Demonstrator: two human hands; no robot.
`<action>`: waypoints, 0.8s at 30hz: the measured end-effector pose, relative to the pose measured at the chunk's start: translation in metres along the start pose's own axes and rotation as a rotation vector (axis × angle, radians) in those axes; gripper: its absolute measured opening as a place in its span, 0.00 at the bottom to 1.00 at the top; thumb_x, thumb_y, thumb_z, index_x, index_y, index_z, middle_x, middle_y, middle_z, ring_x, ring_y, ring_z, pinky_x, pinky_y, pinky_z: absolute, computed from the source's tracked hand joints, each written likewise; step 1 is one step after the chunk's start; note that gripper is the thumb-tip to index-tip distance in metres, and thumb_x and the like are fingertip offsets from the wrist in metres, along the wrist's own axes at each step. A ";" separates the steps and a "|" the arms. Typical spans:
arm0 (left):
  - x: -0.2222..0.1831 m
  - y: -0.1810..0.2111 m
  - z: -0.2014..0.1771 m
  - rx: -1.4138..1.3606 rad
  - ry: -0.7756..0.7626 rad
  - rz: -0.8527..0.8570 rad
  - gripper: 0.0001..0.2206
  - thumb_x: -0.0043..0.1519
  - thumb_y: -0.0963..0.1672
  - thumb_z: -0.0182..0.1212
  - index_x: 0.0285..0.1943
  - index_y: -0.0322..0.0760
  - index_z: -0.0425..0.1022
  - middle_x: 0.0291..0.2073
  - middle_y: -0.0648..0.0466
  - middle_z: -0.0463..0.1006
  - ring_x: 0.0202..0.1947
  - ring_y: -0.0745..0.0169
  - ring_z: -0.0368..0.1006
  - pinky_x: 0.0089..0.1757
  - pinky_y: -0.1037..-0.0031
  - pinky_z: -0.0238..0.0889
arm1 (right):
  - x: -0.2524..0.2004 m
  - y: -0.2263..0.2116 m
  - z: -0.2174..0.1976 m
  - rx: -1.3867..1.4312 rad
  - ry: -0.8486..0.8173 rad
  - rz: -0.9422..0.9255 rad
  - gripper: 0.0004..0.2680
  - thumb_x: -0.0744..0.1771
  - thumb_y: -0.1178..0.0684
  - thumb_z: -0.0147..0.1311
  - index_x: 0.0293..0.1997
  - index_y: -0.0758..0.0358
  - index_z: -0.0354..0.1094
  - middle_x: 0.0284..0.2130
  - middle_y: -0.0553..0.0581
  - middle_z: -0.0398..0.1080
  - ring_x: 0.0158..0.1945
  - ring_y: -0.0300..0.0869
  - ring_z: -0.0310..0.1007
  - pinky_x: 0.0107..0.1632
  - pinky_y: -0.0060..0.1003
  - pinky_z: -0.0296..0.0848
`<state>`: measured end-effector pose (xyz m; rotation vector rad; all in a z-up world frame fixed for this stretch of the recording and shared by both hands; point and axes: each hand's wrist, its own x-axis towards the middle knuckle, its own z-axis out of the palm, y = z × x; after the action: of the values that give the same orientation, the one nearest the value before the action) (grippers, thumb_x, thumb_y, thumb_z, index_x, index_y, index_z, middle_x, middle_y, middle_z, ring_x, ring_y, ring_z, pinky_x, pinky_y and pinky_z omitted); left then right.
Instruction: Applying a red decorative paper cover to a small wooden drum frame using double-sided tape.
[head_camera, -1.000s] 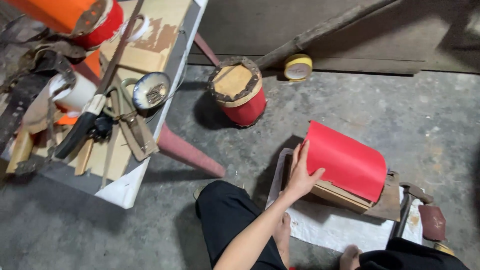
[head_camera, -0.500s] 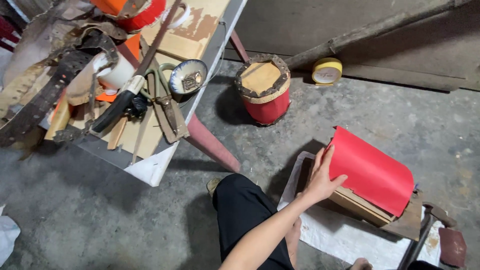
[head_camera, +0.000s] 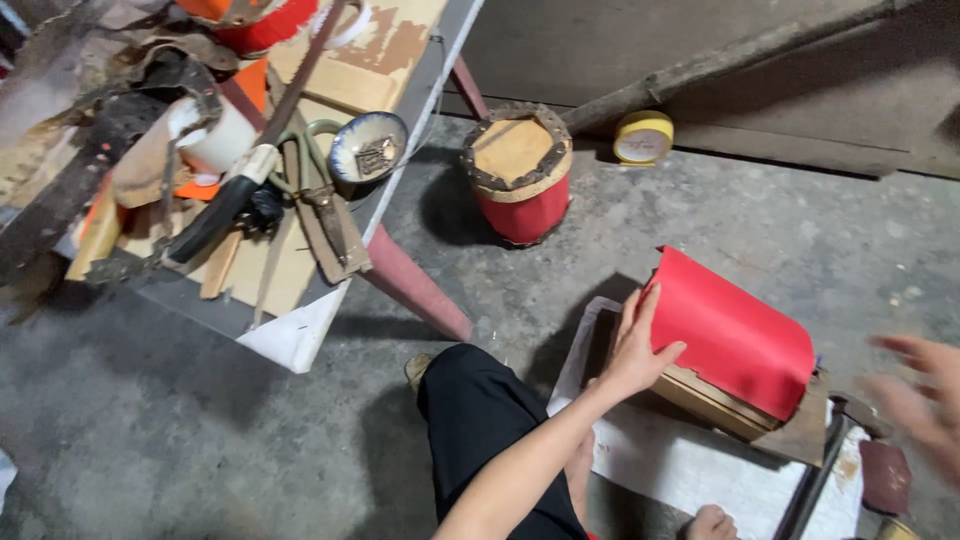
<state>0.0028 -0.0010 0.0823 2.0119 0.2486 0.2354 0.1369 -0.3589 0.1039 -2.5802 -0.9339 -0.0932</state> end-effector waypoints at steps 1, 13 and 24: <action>0.000 -0.003 0.002 0.010 0.009 0.061 0.40 0.57 0.46 0.60 0.78 0.33 0.46 0.75 0.34 0.45 0.74 0.33 0.47 0.64 0.56 0.49 | 0.013 -0.065 -0.005 -0.079 -0.003 -0.015 0.27 0.55 0.51 0.68 0.61 0.61 0.69 0.55 0.60 0.73 0.59 0.51 0.73 0.64 0.45 0.71; 0.006 -0.001 -0.002 0.025 -0.017 -0.046 0.42 0.56 0.43 0.71 0.80 0.44 0.51 0.71 0.34 0.53 0.72 0.29 0.53 0.65 0.47 0.50 | 0.040 -0.141 0.099 -0.278 -0.263 0.047 0.45 0.58 0.40 0.70 0.80 0.48 0.35 0.76 0.69 0.35 0.78 0.60 0.37 0.73 0.61 0.40; 0.011 -0.013 0.004 0.012 -0.041 -0.062 0.39 0.60 0.42 0.65 0.81 0.47 0.50 0.72 0.37 0.53 0.73 0.32 0.50 0.67 0.47 0.46 | 0.033 -0.141 0.107 -0.306 -0.266 -0.009 0.40 0.61 0.40 0.66 0.79 0.52 0.40 0.73 0.69 0.45 0.76 0.61 0.45 0.72 0.59 0.48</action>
<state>0.0130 0.0046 0.0695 2.0151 0.2861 0.1540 0.0661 -0.1991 0.0598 -2.9229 -1.0984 0.1177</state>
